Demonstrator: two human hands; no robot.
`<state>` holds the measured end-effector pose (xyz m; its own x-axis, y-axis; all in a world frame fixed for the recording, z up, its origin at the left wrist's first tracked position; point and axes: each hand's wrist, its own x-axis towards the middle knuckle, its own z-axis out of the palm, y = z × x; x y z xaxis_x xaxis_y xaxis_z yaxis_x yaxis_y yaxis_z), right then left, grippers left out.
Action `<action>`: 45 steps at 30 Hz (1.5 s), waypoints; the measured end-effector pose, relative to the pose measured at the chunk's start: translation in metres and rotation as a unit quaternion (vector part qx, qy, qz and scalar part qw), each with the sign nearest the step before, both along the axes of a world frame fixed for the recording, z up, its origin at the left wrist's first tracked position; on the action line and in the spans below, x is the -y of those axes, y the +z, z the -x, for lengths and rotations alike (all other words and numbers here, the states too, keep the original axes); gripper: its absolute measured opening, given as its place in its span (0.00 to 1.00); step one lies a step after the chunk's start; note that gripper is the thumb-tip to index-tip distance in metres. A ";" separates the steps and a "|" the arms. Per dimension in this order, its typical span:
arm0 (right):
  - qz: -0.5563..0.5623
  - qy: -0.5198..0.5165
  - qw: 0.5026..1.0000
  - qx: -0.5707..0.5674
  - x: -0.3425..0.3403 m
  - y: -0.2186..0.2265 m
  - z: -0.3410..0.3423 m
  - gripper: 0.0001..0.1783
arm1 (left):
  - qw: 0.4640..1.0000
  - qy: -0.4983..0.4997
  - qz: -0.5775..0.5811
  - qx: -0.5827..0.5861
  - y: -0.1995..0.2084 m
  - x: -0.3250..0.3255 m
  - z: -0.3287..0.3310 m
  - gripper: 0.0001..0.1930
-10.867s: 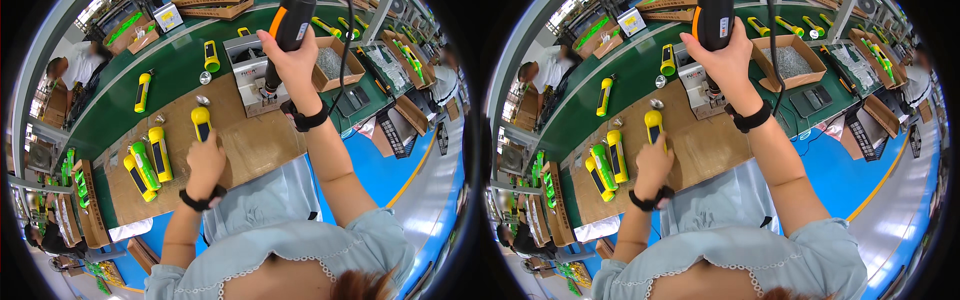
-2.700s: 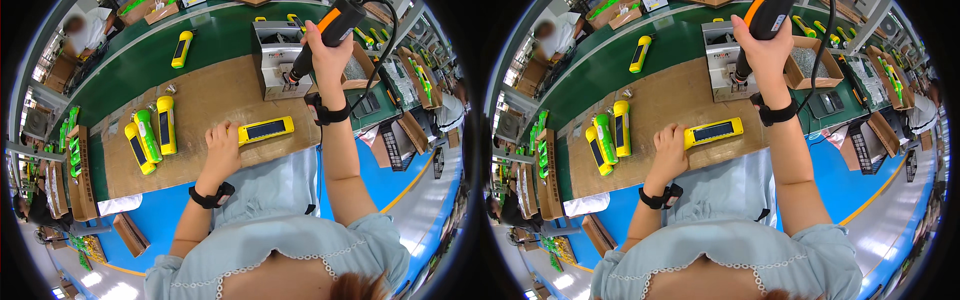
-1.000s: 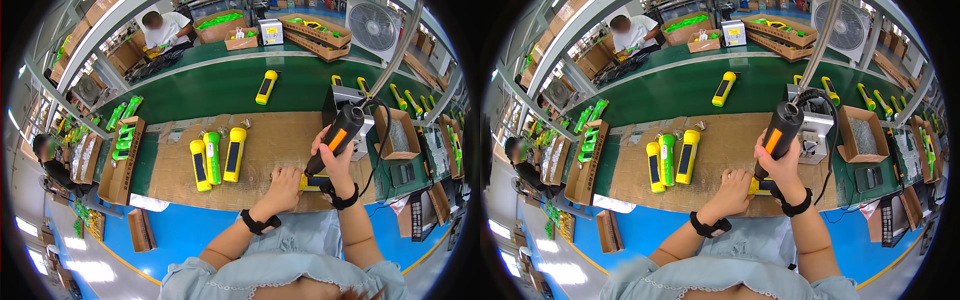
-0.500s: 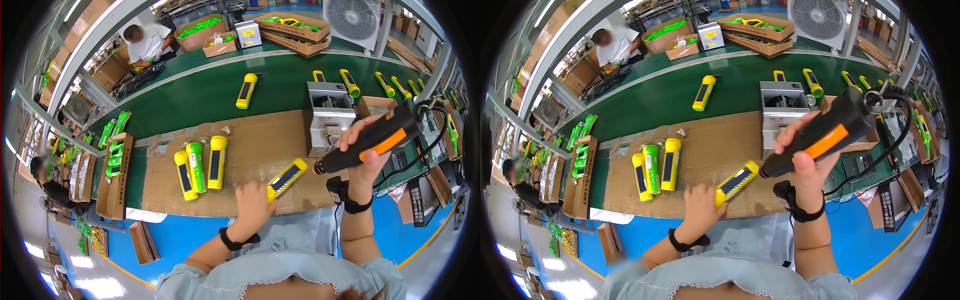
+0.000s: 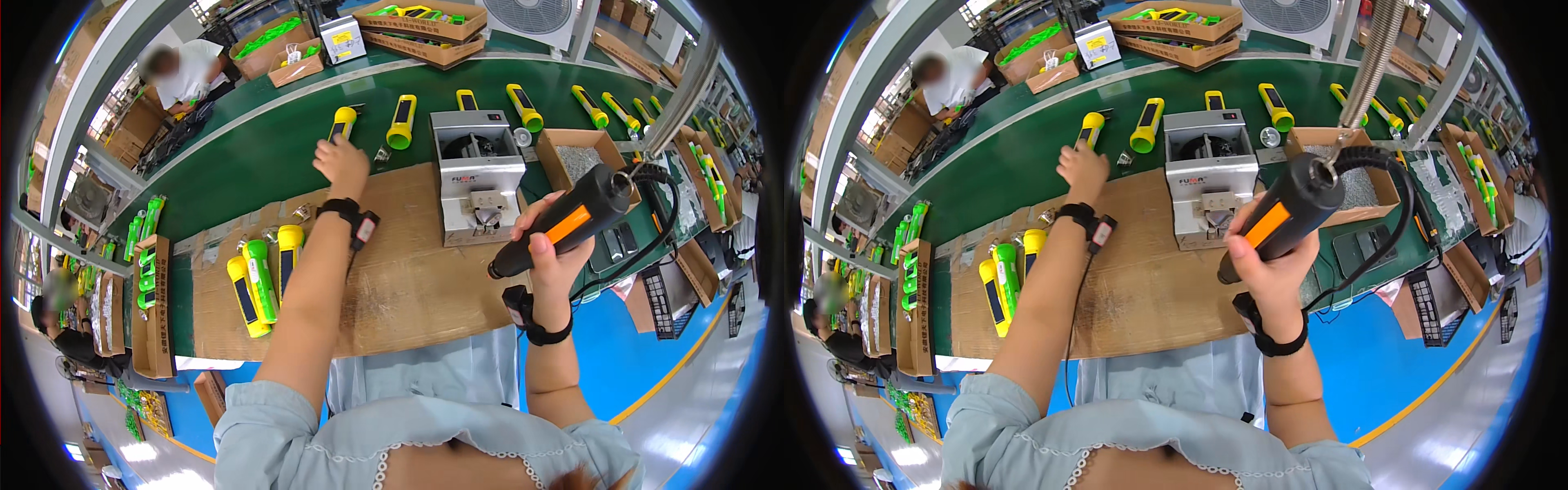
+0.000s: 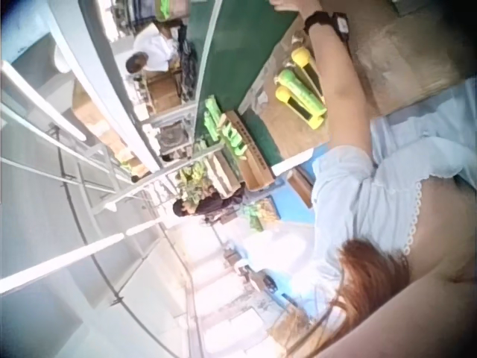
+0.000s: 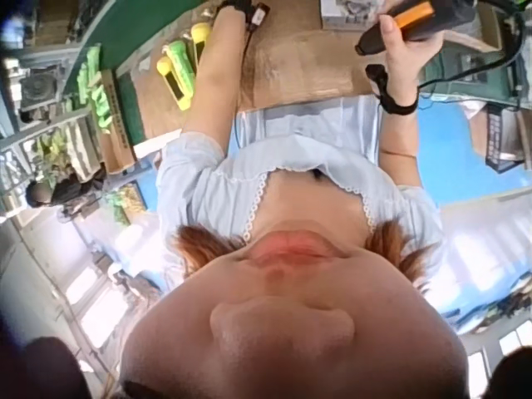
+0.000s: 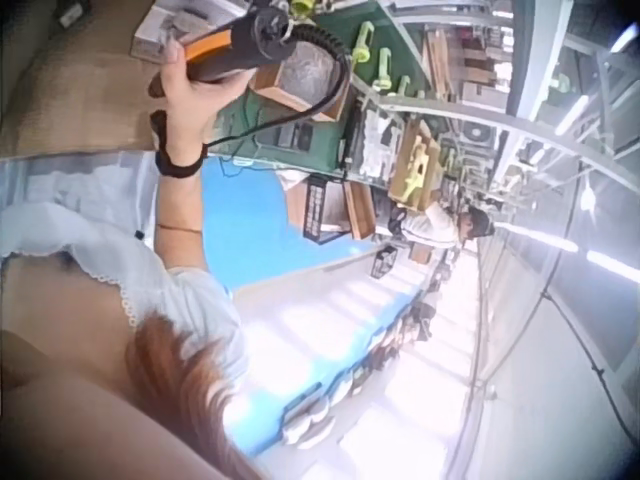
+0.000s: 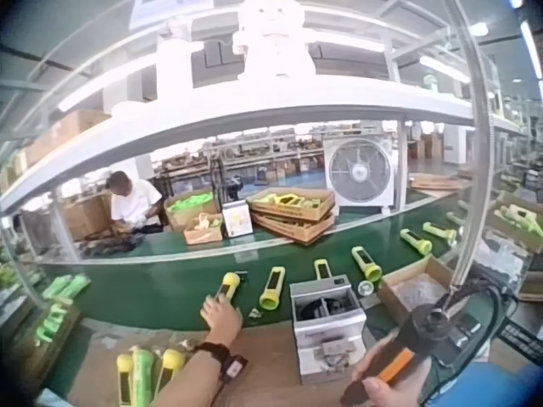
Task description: Assembling the internal and external components of yellow and green flashlights and securing them with a power screwdriver.
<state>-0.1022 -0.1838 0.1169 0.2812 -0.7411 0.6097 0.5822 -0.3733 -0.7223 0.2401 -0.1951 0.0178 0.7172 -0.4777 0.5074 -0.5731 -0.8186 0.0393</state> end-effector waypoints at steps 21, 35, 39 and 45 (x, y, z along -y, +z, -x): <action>0.075 -0.185 0.980 -0.029 0.045 0.027 -0.043 0.14 | 0.947 -0.236 -0.055 -0.208 0.014 -0.195 0.169 0.21; -0.011 0.045 0.999 0.029 -0.035 0.022 -0.006 0.17 | 0.868 -0.477 0.053 -0.128 0.009 -0.216 0.215 0.27; -0.012 0.057 0.998 0.031 -0.057 0.011 -0.003 0.20 | 0.902 -0.419 0.026 -0.103 -0.006 -0.196 0.219 0.26; -0.003 0.049 0.998 0.033 -0.068 -0.002 -0.005 0.21 | 0.921 -0.378 0.015 -0.088 -0.010 -0.189 0.221 0.25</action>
